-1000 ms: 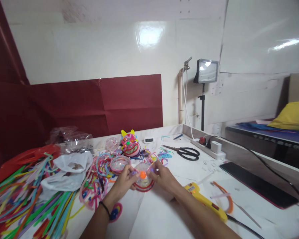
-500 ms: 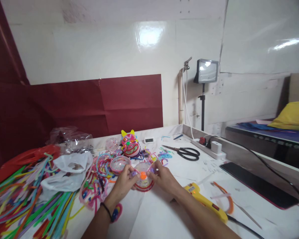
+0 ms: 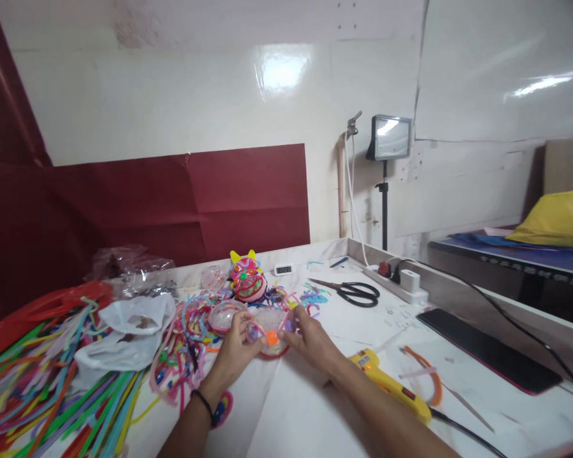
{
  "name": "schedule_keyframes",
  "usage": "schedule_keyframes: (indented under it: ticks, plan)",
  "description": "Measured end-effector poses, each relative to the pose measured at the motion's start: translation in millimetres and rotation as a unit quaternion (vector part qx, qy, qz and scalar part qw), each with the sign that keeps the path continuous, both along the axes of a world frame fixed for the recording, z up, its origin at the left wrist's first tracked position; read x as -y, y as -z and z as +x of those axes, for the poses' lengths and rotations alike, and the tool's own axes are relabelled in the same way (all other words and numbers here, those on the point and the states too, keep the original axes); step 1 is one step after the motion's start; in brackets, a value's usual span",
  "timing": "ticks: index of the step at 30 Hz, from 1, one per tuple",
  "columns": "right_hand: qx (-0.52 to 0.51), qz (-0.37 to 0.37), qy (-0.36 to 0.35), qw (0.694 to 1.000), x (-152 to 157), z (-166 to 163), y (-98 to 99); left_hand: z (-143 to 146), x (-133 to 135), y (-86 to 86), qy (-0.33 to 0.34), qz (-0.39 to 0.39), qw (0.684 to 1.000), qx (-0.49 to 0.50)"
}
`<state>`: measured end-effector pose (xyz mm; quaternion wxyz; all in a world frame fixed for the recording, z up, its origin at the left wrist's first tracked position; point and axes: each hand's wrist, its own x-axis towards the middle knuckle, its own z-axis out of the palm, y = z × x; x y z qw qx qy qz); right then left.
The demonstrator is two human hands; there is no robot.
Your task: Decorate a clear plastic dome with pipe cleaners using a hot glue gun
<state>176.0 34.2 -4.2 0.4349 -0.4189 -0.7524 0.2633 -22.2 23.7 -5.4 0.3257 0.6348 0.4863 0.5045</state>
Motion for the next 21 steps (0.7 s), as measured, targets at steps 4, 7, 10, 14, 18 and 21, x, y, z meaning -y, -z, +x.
schedule_keyframes:
  ticks: [4, 7, 10, 14, 18, 21]
  plan:
    - [0.002, 0.004, -0.001, 1.0, -1.6, -0.1, 3.0, -1.5, -2.0, 1.9, 0.003, -0.004, 1.0, 0.005]
    - [0.004, 0.009, -0.001, 1.0, -2.6, -0.1, 5.1, -4.1, -4.2, 4.2, 0.014, -0.011, 1.0, 0.004]
    - [0.004, 0.016, -0.005, 1.0, -2.9, 0.3, 5.4, -6.2, -5.6, 5.7, 0.025, -0.026, 0.999, 0.003]
    - [0.008, 0.02, -0.006, 1.0, -2.6, 1.1, 4.3, -7.3, -6.0, 5.7, 0.031, -0.045, 0.998, 0.014]
    - [0.022, 0.03, 0.004, 0.999, -1.1, 1.2, 3.2, -7.4, -5.5, 4.3, 0.043, -0.056, 0.997, 0.041]
    - [0.029, 0.033, 0.009, 0.999, -0.7, 0.7, 2.2, -6.9, -4.7, 2.3, 0.059, -0.07, 0.994, 0.065]
